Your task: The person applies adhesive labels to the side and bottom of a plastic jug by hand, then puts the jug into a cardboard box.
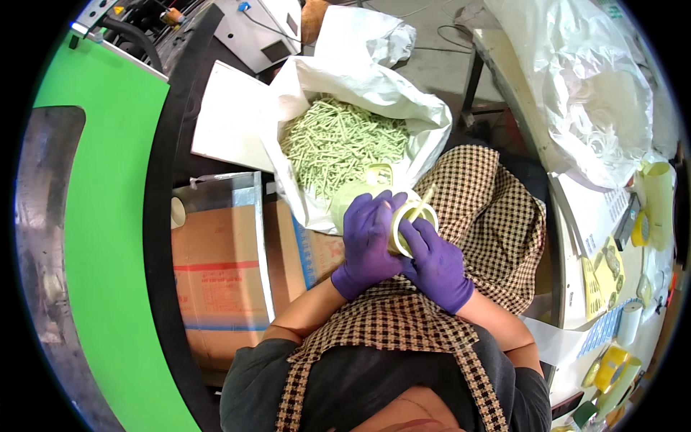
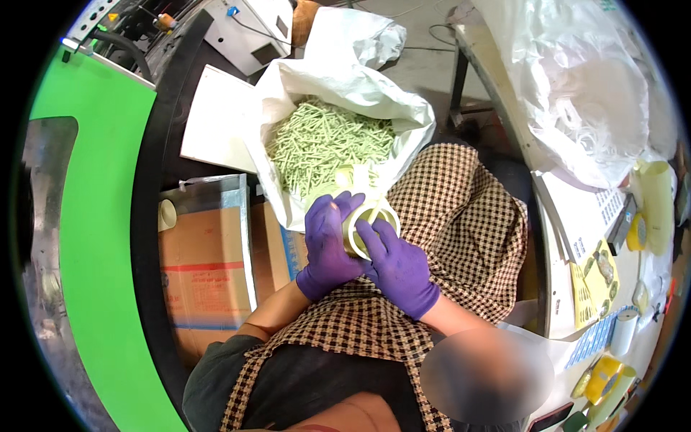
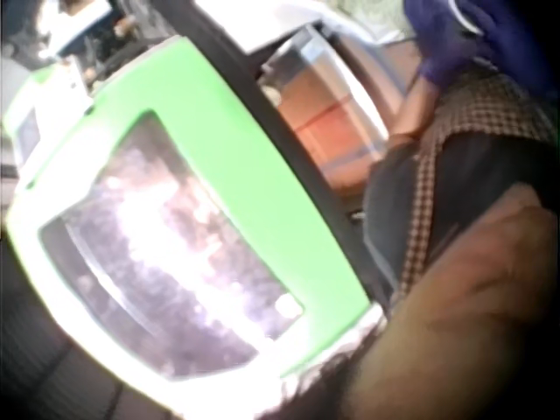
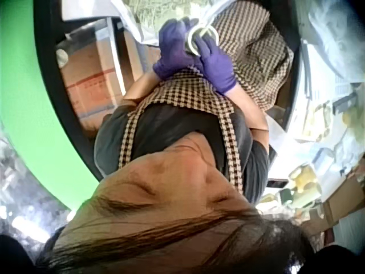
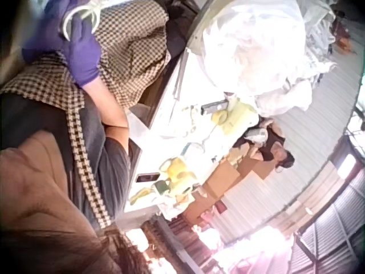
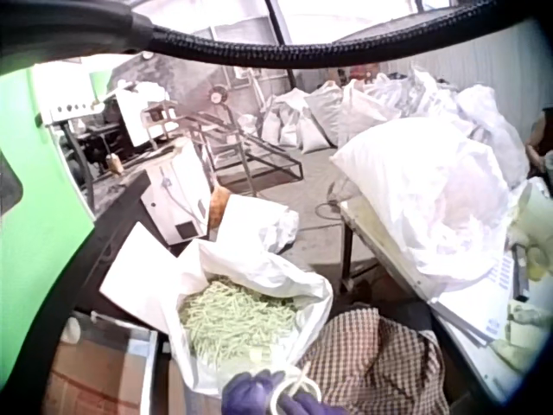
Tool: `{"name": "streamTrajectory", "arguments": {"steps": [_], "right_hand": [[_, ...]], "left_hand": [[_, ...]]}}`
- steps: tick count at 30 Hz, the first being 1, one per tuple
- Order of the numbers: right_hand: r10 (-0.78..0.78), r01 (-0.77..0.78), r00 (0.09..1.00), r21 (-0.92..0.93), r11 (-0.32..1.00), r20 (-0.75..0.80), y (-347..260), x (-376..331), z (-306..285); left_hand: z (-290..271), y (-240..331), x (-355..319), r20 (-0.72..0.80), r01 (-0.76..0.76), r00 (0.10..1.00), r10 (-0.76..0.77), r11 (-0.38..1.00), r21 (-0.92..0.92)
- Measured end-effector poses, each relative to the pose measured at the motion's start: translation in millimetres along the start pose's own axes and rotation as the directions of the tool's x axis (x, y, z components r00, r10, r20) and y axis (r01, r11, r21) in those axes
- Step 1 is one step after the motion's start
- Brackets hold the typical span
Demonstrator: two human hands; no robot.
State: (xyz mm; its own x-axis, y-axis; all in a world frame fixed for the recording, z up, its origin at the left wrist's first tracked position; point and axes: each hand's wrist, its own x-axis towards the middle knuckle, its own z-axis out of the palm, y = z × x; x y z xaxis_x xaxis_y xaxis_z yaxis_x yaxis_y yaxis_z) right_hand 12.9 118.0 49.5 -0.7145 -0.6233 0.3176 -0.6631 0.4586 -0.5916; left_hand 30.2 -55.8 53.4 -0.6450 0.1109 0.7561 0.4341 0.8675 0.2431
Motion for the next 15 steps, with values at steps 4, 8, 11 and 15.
{"name": "streamTrajectory", "arguments": {"steps": [4,8,11,15], "right_hand": [[-0.085,0.082,0.989,0.033,0.996,0.119,22.4,6.1,9.9],[-0.048,0.041,0.962,0.033,0.999,0.269,26.1,21.9,3.0],[-0.065,0.079,0.989,-0.103,0.992,0.135,17.7,46.1,-10.6],[-0.236,0.232,0.972,-0.127,0.964,-0.015,26.9,64.0,-54.4]], "left_hand": [[10.8,-1.6,-20.0,0.016,0.001,1.000,-0.001,1.000,0.000],[11.5,-3.2,-9.5,0.086,0.085,0.992,-0.088,0.996,0.030],[15.7,-22.9,12.9,0.131,0.195,0.974,-0.187,0.979,-0.053],[29.0,-88.9,10.8,0.113,0.529,0.836,-0.537,0.736,-0.423]]}}
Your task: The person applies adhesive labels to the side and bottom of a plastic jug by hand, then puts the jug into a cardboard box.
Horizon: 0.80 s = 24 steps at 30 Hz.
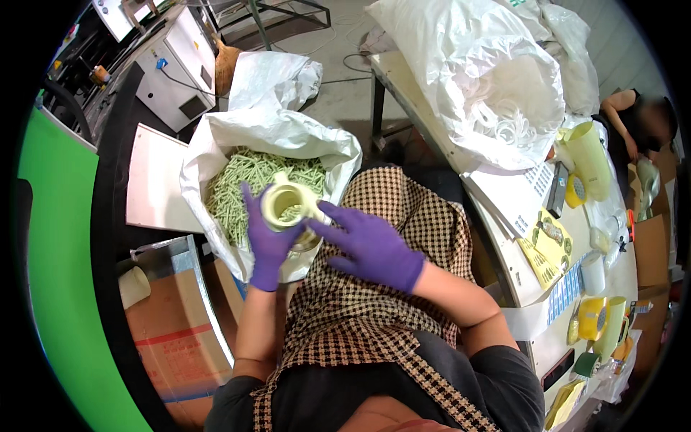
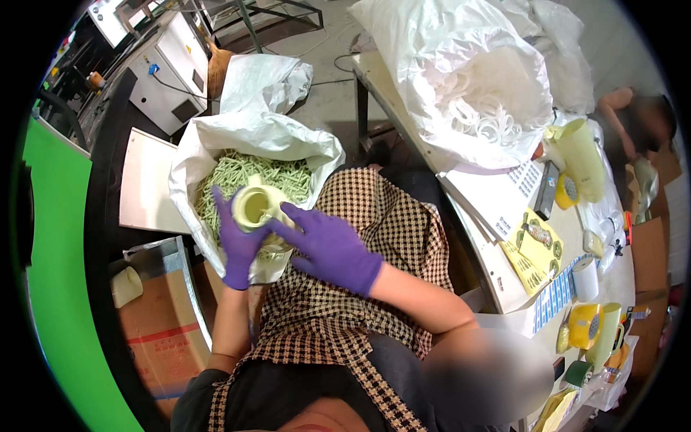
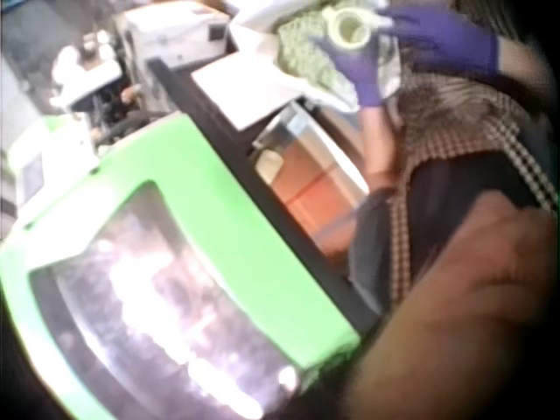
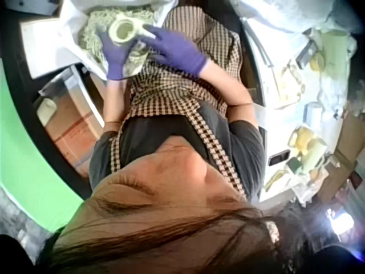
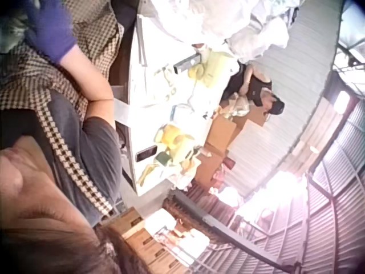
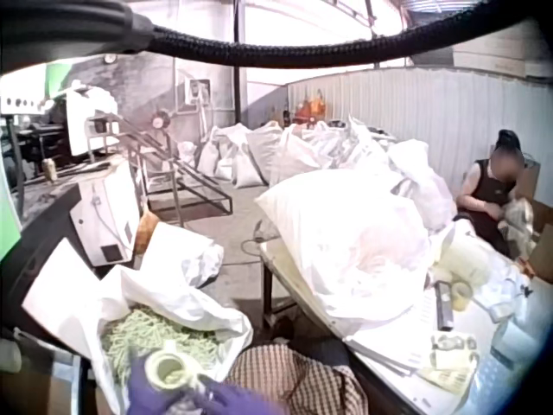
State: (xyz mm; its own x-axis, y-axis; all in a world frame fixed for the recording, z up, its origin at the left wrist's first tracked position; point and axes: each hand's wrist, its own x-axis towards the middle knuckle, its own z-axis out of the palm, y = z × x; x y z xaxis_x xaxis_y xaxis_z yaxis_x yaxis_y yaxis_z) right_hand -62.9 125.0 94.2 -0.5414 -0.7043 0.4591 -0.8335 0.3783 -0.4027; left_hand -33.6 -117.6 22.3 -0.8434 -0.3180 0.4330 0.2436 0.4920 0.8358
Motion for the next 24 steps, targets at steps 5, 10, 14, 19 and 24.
{"name": "streamTrajectory", "arguments": {"steps": [5,10,14,19,24], "right_hand": [[0.206,-0.426,0.802,-0.296,0.855,-0.561,103.2,-23.9,-104.5],[0.389,-0.608,0.783,-0.464,0.645,-0.486,298.1,-77.8,-161.6],[0.461,-0.646,0.747,-0.358,0.674,-0.479,351.6,-96.2,-175.0],[0.541,-0.591,0.565,0.151,0.792,-0.624,298.8,-83.2,-188.0],[0.811,-0.475,0.576,0.765,0.435,-0.103,95.5,-37.8,-80.0]], "left_hand": [[-54.5,17.8,25.4,-0.276,-0.124,0.954,0.119,0.992,0.000],[-55.2,17.6,11.3,-0.155,-0.221,0.952,0.264,0.942,0.251],[-27.1,45.3,-7.5,0.077,-0.059,0.995,0.061,0.998,-0.028],[-16.8,29.4,-51.8,0.168,-0.283,0.955,0.244,0.917,0.279],[-13.3,9.6,-58.2,0.086,-0.265,0.964,0.254,0.950,0.165]]}}
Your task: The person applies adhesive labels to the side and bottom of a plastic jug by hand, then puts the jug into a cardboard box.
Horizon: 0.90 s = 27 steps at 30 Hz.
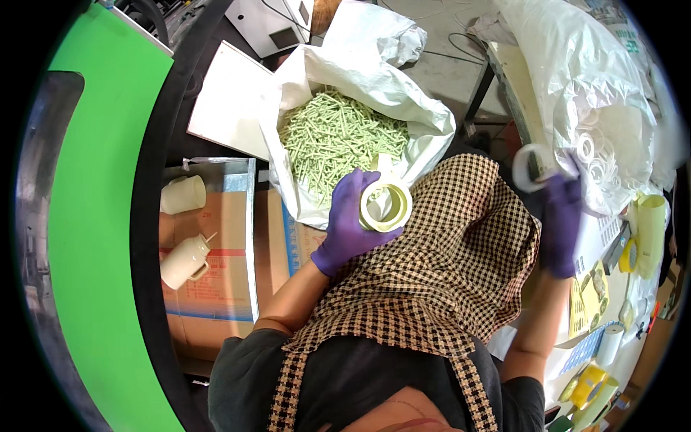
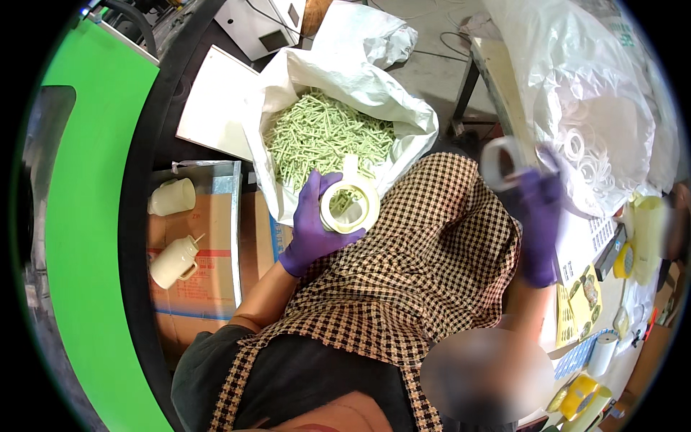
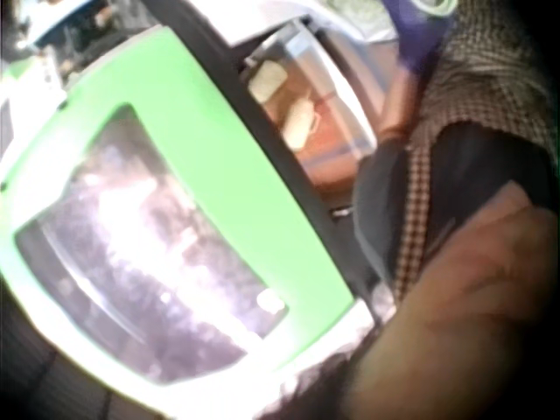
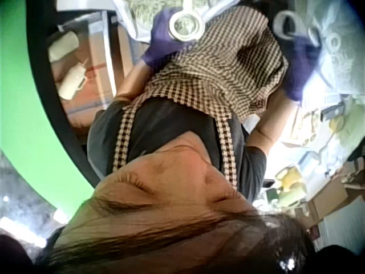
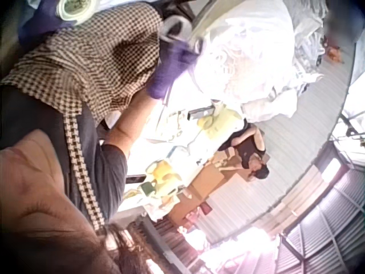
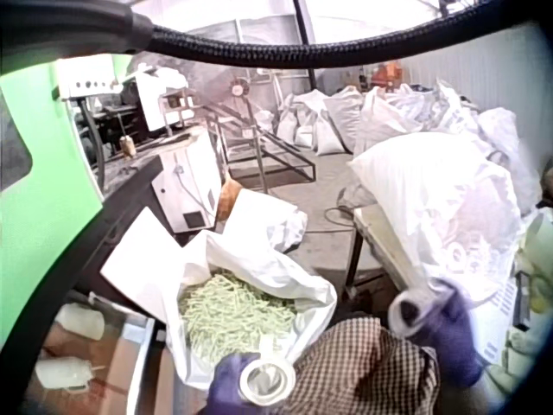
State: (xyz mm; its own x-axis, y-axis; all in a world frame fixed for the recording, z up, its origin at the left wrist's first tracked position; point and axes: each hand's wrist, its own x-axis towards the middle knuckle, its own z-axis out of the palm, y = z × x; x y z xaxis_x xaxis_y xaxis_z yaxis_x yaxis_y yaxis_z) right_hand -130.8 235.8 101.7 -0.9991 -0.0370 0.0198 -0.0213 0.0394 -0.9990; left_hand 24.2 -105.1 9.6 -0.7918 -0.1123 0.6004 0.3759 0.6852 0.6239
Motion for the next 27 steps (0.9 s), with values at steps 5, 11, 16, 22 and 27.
{"name": "streamTrajectory", "arguments": {"steps": [5,11,16,22,27], "right_hand": [[-0.058,0.119,0.861,-0.090,0.989,0.505,66.4,-95.1,86.0],[-0.468,0.801,0.571,-0.582,0.140,0.674,57.1,-82.7,65.0],[-0.493,0.670,0.640,-0.113,0.734,0.589,14.5,-82.1,82.1],[-0.539,0.689,0.583,-0.019,0.724,0.608,0.7,-79.4,129.0],[-0.284,0.639,0.699,-0.396,0.660,0.656,11.2,-82.7,134.7]], "left_hand": [[-4.2,9.7,9.8,0.066,-0.078,0.995,0.075,0.996,0.050],[-8.1,19.2,15.5,0.094,-0.059,0.994,0.047,0.991,0.121],[4.9,24.0,18.2,0.054,0.012,0.998,-0.012,1.000,-0.003],[3.7,35.6,24.0,0.125,-0.080,0.990,0.066,0.990,0.115],[6.3,44.0,24.4,0.236,-0.126,0.966,0.105,0.989,0.075]]}}
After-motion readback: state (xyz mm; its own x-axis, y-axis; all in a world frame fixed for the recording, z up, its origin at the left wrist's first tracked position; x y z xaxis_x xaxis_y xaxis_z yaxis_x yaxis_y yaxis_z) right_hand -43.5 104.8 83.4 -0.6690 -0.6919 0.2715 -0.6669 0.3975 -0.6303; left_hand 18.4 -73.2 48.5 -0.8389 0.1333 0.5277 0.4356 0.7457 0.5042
